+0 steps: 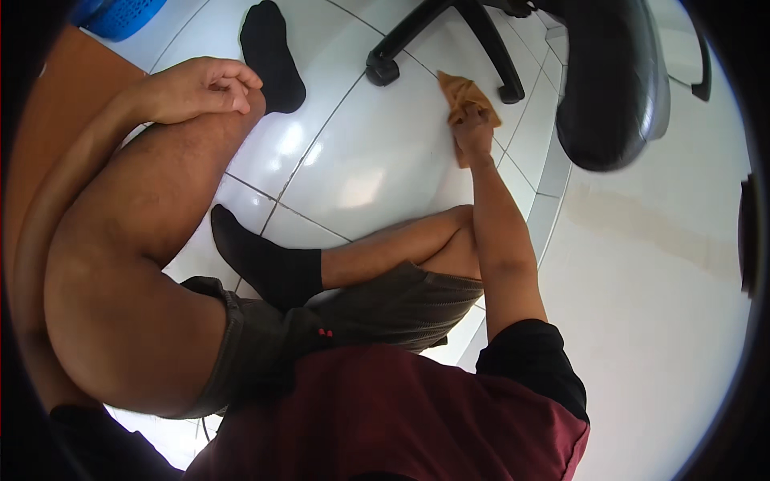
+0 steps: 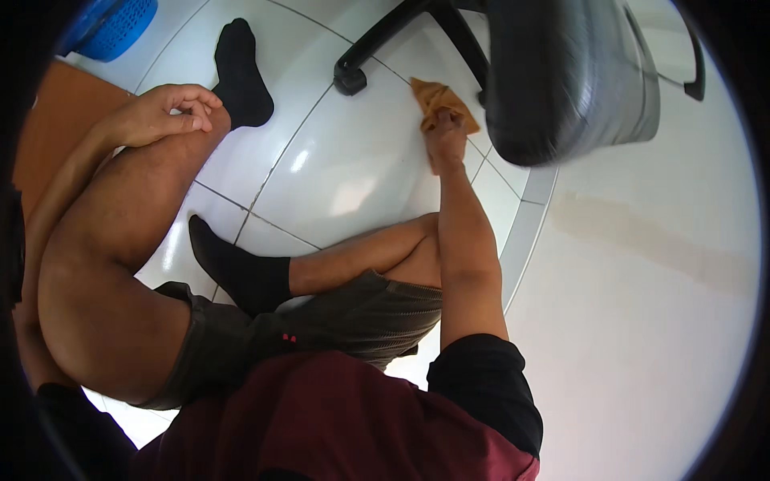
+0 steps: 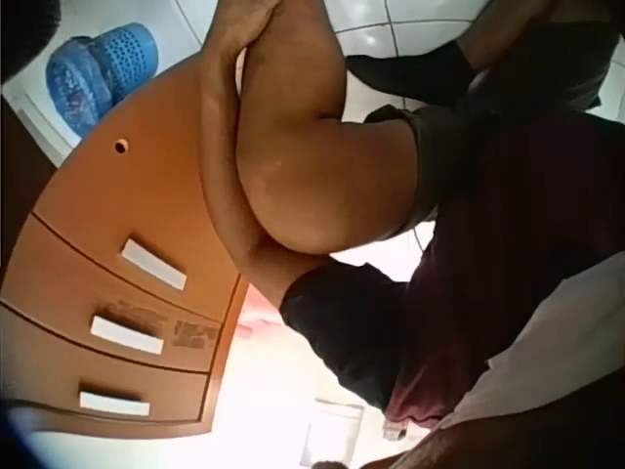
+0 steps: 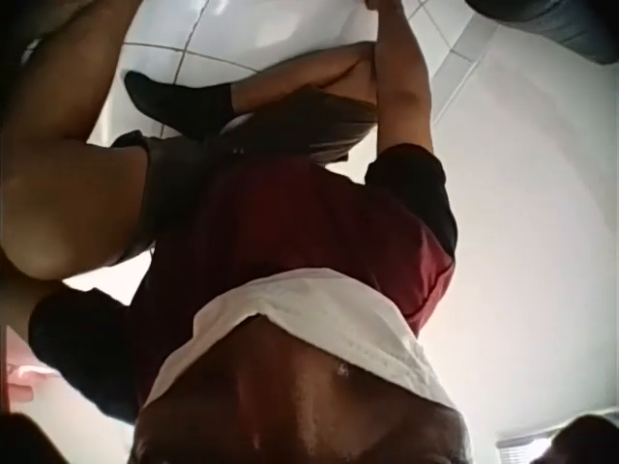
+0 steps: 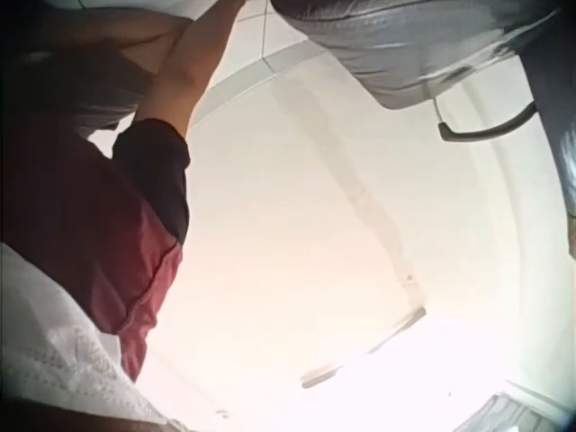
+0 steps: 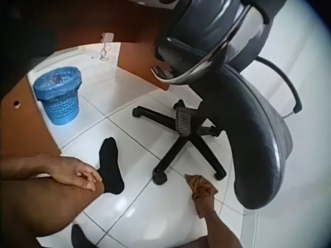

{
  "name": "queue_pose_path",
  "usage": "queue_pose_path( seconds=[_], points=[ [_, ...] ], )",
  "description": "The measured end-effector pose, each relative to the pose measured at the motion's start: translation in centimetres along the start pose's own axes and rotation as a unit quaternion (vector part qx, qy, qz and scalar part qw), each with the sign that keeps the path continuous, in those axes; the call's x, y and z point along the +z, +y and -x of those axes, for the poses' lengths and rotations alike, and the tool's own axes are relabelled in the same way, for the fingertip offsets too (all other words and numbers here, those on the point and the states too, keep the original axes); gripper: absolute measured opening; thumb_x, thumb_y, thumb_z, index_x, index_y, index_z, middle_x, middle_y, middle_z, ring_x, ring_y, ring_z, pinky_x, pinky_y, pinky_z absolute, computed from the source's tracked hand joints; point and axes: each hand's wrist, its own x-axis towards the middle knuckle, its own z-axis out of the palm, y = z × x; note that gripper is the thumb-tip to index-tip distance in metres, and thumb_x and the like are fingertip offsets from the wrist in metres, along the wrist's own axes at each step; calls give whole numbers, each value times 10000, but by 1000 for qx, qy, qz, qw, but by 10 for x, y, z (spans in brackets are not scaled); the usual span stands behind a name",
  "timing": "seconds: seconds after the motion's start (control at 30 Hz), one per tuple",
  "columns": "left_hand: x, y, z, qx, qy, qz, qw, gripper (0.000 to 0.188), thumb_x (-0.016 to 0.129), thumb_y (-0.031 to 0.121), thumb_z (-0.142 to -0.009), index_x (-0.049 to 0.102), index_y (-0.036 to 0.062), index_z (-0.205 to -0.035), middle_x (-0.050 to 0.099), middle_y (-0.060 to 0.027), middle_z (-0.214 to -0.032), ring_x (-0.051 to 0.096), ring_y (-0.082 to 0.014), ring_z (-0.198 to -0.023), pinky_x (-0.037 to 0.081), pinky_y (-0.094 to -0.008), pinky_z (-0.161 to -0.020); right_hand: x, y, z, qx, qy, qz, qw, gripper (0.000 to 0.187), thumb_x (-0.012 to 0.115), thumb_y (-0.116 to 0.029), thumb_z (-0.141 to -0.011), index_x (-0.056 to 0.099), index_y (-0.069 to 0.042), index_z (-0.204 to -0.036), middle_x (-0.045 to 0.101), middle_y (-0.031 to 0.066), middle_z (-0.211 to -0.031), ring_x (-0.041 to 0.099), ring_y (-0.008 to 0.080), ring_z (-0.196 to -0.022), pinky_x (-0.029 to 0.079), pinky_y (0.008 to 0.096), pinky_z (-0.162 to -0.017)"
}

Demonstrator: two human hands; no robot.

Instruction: Cleaning the exterior of a wooden cabinet and the legs/wheels of an office chair using a cloth.

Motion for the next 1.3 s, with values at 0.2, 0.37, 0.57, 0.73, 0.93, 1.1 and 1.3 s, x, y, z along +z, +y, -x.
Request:
queue_pose_path(
  seconds=[0.2,0.37,0.57,0.73,0.93,1.1,1.3],
  points=[
    [-23,20,4,-56,-94,-85,990,466,547,278,-845,466,-5,-1206,597,-127,-1046,539,-205,-1026,382,-290,-920,-23,58,-3,244,47,-512,822,390,583,-194,-743,558,-54,-1106,602,151,-945,601,275,-789,487,351,-682],
    [2,-14,11,-61,31,-294,953,591,547,383,-834,404,9,-1268,556,-191,-1122,509,-301,-1100,351,-333,-968,-25,73,23,356,107,-461,806,449,597,-209,-743,532,-27,-1149,564,155,-1031,567,258,-905,467,353,-744],
    [44,-54,-42,-186,218,-152,946,763,587,424,-796,235,41,-1355,443,-225,-1264,478,-347,-1136,347,-377,-985,51,110,4,107,61,42,991,415,586,-263,-753,554,-29,-1094,533,209,-1109,538,322,-1003,457,378,-792],
    [67,-53,-28,-223,230,-271,908,874,619,448,-761,144,58,-1382,428,-243,-1276,472,-358,-1143,367,-371,-967,16,37,3,68,20,-120,990,351,559,-303,-765,583,-64,-1020,579,190,-1076,563,340,-972,461,372,-795],
    [64,-53,-26,-232,232,-235,915,875,626,440,-759,148,54,-1381,430,-245,-1274,474,-354,-1143,370,-367,-964,-51,45,15,271,153,-206,928,324,562,-246,-735,606,-49,-988,626,179,-956,590,351,-908,474,398,-791],
    [63,-42,-39,-227,233,-239,915,878,626,450,-756,151,56,-1381,431,-239,-1275,477,-345,-1142,375,-372,-959,2,100,25,265,19,-76,961,333,541,-276,-763,607,-49,-997,635,187,-914,609,357,-848,490,396,-745],
    [63,-45,-26,-244,236,-244,908,870,615,459,-762,153,59,-1381,430,-236,-1276,482,-339,-1138,381,-379,-953,-71,-14,29,291,-110,-286,906,537,581,-451,-768,566,-15,-1082,622,168,-931,611,273,-868,469,355,-756]
  ],
)
